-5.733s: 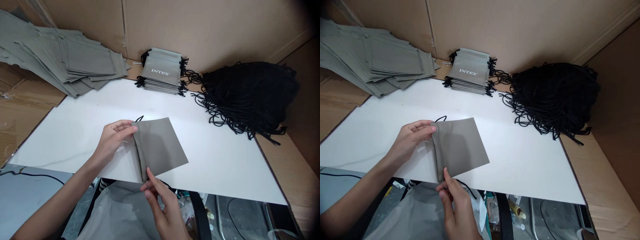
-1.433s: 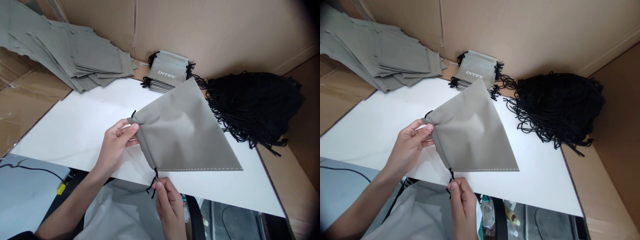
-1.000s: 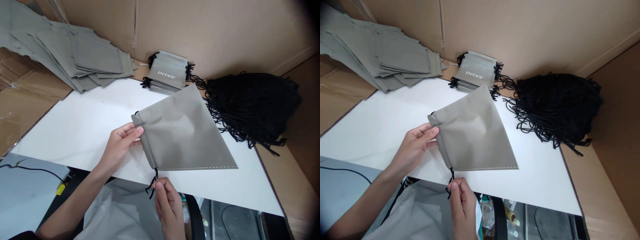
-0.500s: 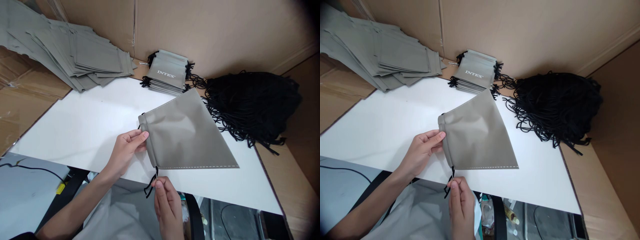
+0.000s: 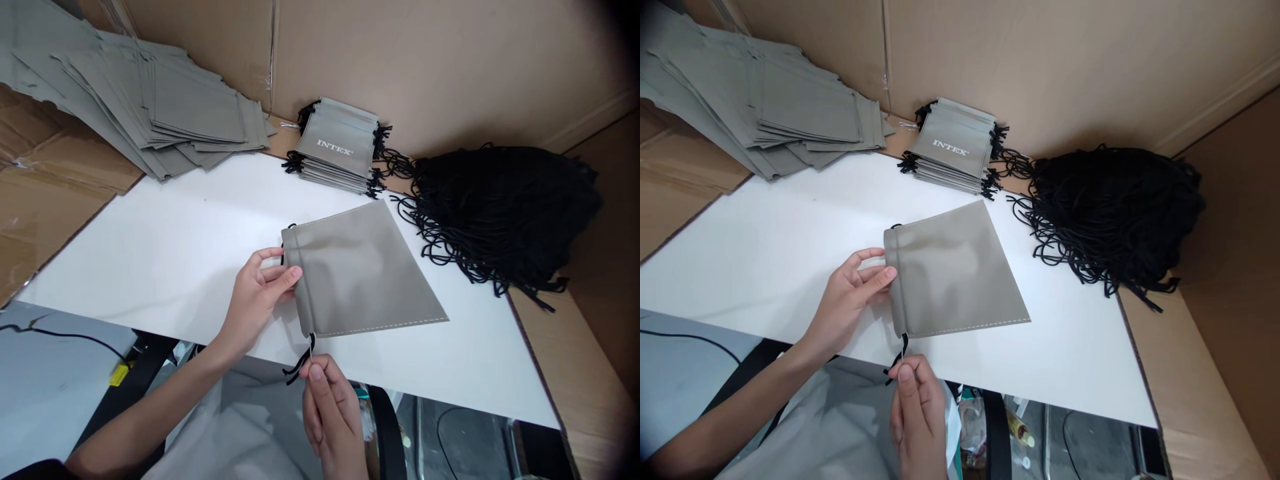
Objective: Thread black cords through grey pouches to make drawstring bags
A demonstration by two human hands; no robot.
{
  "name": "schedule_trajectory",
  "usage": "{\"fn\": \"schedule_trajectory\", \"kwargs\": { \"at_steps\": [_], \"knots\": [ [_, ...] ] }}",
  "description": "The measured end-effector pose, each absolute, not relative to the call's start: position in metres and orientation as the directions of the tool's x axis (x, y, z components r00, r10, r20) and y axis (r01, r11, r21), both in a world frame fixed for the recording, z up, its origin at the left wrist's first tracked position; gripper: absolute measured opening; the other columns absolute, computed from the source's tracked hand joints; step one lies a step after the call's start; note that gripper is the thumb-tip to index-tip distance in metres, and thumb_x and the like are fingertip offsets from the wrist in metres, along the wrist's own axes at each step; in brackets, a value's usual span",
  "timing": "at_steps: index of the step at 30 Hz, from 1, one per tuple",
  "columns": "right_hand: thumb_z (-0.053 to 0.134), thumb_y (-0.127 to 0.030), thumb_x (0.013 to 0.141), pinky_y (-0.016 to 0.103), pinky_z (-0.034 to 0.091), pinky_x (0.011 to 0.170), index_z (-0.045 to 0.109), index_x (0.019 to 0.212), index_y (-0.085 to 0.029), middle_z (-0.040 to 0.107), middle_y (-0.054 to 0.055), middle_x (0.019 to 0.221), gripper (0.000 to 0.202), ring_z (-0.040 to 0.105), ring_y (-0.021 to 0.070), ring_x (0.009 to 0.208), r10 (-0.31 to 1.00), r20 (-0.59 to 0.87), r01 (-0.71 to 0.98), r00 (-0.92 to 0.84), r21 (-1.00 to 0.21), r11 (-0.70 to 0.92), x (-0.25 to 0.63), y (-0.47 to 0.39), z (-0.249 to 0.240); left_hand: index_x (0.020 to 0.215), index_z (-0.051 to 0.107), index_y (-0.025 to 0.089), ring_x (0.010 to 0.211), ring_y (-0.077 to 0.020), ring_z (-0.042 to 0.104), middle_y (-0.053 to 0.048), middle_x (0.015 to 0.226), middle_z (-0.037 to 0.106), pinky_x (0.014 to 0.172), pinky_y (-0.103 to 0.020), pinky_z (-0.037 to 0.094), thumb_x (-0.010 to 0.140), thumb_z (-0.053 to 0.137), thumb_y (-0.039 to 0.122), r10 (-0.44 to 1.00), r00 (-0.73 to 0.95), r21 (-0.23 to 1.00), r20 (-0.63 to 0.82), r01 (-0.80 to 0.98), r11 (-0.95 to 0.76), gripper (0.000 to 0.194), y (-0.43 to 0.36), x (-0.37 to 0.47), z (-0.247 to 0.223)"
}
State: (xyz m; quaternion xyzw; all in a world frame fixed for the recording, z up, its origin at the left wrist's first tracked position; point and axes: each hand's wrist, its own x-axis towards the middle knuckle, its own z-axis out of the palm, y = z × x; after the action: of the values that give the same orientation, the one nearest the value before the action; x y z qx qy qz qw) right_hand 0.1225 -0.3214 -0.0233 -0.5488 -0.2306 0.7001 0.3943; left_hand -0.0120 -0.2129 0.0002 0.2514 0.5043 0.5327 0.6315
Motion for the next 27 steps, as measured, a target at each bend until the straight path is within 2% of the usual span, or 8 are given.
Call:
{"fn": "schedule_trajectory", "kwargs": {
  "at_steps": [3,6,13,19,23,27],
  "knots": [
    [0.061,-0.063,0.087,0.017,0.013,0.036,0.056,0.086,-0.019,0.027,-0.013,0.044,0.044,0.015,0.0050,0.038,0.818,-0.575,-0.249,-0.027,-0.788,-0.563,0.121,-0.322,-0.021,0.092,0.058,0.019,0.079,-0.0176,0.069,-0.001,0.078,0.071,0.073,-0.029,0.058,0.073,0.083,0.041,0.925,-0.062,0.870,-0.374,-0.370,0.326,0.038,-0.212,-0.009,-0.003],
    [0.058,-0.063,0.088,0.018,0.011,0.037,0.056,0.086,-0.019,0.026,-0.013,0.045,0.044,0.016,0.0055,0.039,0.828,-0.561,-0.200,0.001,-0.811,-0.549,0.120,-0.321,-0.019,0.080,0.065,0.017,0.081,-0.0175,0.066,-0.003,0.081,0.068,0.075,-0.029,0.058,0.075,0.078,0.044,0.935,-0.006,0.901,-0.355,-0.267,0.341,0.030,-0.209,-0.010,-0.005],
    [0.055,-0.064,0.090,0.019,0.009,0.039,0.054,0.086,-0.020,0.020,-0.013,0.048,0.044,0.015,0.0057,0.040,0.836,-0.549,-0.169,0.000,-0.824,-0.541,0.121,-0.321,-0.018,0.077,0.069,0.018,0.082,-0.0179,0.060,-0.003,0.082,0.064,0.078,-0.031,0.053,0.077,0.073,0.042,0.938,0.093,0.921,-0.334,-0.178,0.346,0.025,-0.200,-0.009,-0.005],
    [0.055,-0.063,0.090,0.018,0.014,0.036,0.055,0.087,-0.020,0.030,-0.011,0.046,0.043,0.019,0.0063,0.039,0.855,-0.517,-0.161,0.044,-0.848,-0.505,0.124,-0.319,-0.021,0.072,0.070,0.018,0.097,-0.0222,0.060,-0.007,0.104,0.064,0.086,-0.035,0.049,0.083,0.067,0.037,0.965,0.119,0.967,-0.232,-0.083,0.242,0.022,-0.202,-0.002,-0.008],
    [0.055,-0.062,0.090,0.018,0.016,0.036,0.057,0.088,-0.019,0.031,-0.011,0.045,0.043,0.019,0.0064,0.039,0.862,-0.500,-0.172,0.082,-0.859,-0.482,0.125,-0.316,-0.020,0.073,0.069,0.018,0.094,-0.0216,0.060,-0.007,0.098,0.064,0.084,-0.034,0.048,0.084,0.065,0.036,0.959,0.152,0.960,-0.241,-0.106,0.258,0.021,-0.207,0.003,-0.009],
    [0.056,-0.063,0.090,0.018,0.015,0.038,0.057,0.086,-0.019,0.030,-0.011,0.046,0.043,0.019,0.0065,0.039,0.855,-0.508,-0.156,0.108,-0.858,-0.490,0.124,-0.314,-0.016,0.071,0.066,0.018,0.085,-0.0183,0.059,-0.004,0.090,0.062,0.078,-0.030,0.048,0.083,0.067,0.035,0.959,0.115,0.951,-0.259,-0.143,0.274,0.021,-0.209,0.005,-0.007]
  ]
}}
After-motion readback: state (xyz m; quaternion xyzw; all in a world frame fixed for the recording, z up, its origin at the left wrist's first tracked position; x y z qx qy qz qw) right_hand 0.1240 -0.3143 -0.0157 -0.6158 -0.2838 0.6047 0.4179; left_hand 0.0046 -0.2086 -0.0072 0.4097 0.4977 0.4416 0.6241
